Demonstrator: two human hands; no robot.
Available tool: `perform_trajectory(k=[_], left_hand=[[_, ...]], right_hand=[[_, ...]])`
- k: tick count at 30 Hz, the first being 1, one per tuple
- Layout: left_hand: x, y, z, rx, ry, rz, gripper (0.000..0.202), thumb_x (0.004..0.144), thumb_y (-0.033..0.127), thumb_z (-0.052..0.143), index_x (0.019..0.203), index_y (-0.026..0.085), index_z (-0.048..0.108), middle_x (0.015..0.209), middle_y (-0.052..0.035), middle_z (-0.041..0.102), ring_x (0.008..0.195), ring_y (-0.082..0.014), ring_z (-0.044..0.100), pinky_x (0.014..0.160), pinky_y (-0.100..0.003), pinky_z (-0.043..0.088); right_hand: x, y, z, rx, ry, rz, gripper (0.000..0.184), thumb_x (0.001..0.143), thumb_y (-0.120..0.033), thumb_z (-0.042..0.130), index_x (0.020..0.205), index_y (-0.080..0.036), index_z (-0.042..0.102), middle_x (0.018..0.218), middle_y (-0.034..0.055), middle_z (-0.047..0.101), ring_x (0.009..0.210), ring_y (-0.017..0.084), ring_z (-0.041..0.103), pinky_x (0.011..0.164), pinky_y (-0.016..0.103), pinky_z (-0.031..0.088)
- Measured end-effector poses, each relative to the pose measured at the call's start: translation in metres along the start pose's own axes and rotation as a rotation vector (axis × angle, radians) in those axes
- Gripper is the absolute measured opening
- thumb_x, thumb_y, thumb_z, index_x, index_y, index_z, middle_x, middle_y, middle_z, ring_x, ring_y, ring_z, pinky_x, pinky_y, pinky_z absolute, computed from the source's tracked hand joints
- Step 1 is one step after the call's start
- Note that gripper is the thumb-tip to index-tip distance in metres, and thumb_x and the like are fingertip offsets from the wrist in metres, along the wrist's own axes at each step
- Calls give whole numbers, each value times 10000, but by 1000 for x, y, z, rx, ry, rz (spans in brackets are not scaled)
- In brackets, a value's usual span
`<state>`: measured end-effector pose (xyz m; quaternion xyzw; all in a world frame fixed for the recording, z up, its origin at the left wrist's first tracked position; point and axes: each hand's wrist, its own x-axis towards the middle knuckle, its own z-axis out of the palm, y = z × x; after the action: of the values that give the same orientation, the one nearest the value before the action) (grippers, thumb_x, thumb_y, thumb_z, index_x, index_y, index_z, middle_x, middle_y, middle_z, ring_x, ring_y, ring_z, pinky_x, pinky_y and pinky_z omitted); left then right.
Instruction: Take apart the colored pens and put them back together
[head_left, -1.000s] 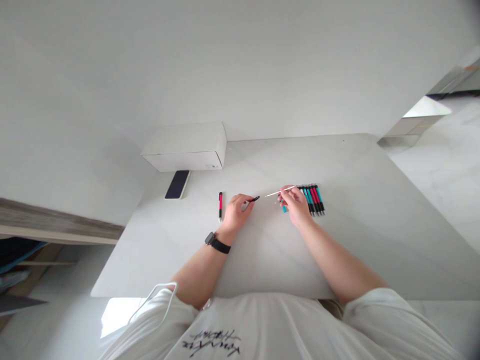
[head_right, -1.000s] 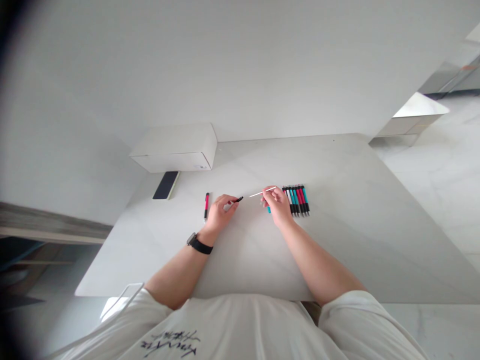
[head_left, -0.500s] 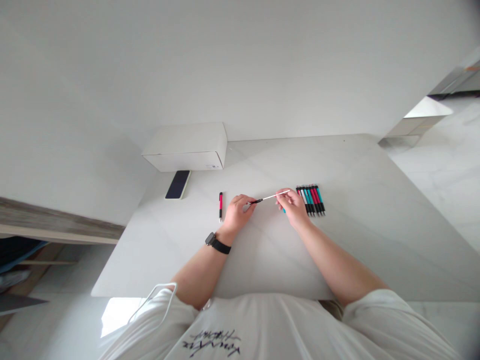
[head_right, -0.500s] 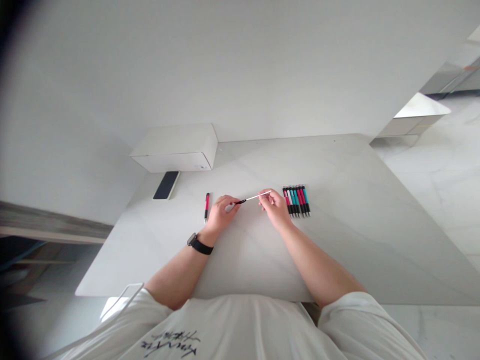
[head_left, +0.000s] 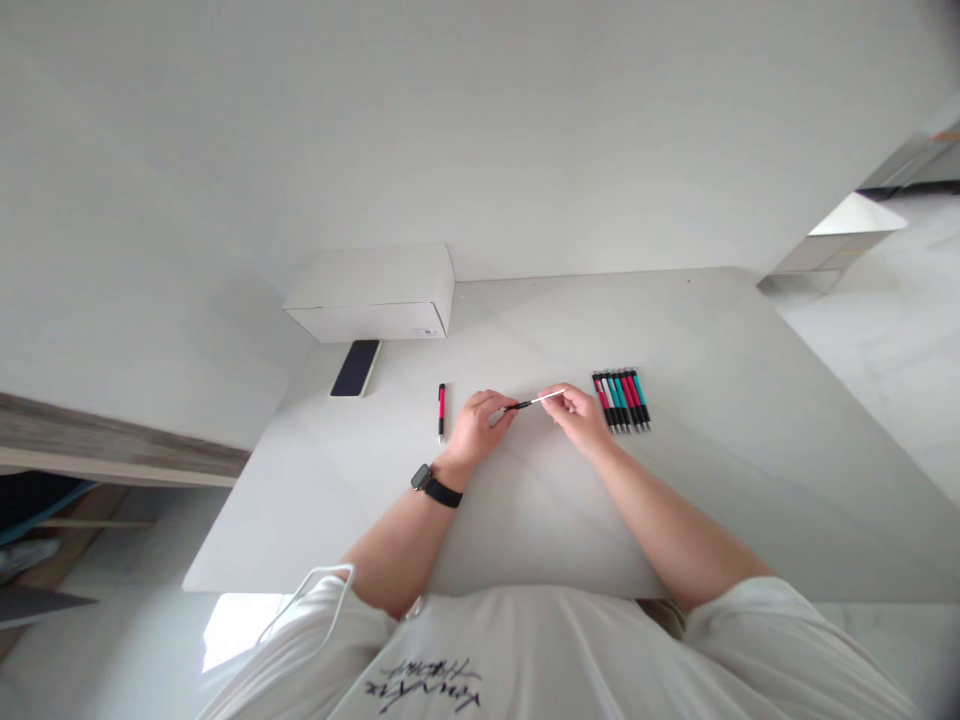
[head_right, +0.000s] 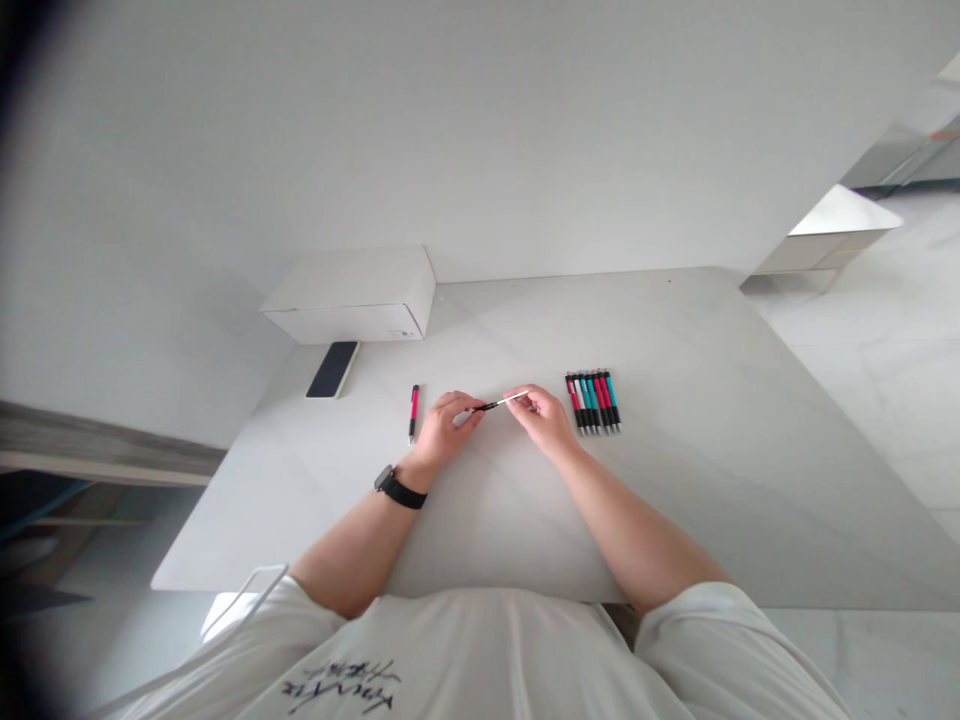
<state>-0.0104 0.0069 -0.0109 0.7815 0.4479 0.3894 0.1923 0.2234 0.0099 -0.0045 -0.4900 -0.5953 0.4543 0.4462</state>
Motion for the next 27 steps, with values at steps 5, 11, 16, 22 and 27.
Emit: perform_trajectory(k=[5, 11, 16, 22, 27], left_hand=[[0, 0, 0, -8, -15, -9, 189, 1007, 316, 626, 1137, 255, 749, 1062, -73, 745, 1015, -226, 682, 956, -422, 550], [1, -2, -1, 15, 20, -21, 177, 1001, 311, 633, 1116, 247, 751, 1038, -71, 741, 1003, -225, 681, 938, -413, 554], [0, -2, -2, 28, 6, -18, 195, 1014, 308, 610, 1137, 257, 752, 1054, -72, 741, 1016, -228, 680, 950, -421, 550], [-1, -3, 0, 24, -7, -13, 214, 1032, 287, 574, 1150, 248, 748, 1062, -76, 743, 1020, -221, 683, 946, -407, 548], [-1, -4, -1, 45, -3, -21, 187, 1012, 283, 603, 1125, 253, 748, 1031, -70, 742, 992, -225, 678, 927, -411, 543]], right_hand=[[-1, -1, 3, -41, -38, -7, 452, 892, -600, 671, 1125, -220, 750, 913, 40, 695, 718, 161, 599, 590, 255, 490], [1, 1, -1, 29, 86, 3, 453, 915, -632, 627, 1163, -255, 665, 904, 14, 653, 688, 154, 596, 561, 251, 490], [2, 2, -6, -75, 101, -16, 411, 949, -626, 583, 1060, -245, 690, 746, -5, 606, 632, 157, 567, 577, 266, 479], [2, -2, -8, -198, 122, -106, 374, 964, -572, 586, 1041, -236, 730, 921, 50, 693, 802, 191, 638, 692, 290, 520], [4, -5, -13, -281, 88, -129, 373, 983, -556, 556, 1047, -233, 732, 1005, 69, 728, 831, 204, 659, 708, 301, 526]])
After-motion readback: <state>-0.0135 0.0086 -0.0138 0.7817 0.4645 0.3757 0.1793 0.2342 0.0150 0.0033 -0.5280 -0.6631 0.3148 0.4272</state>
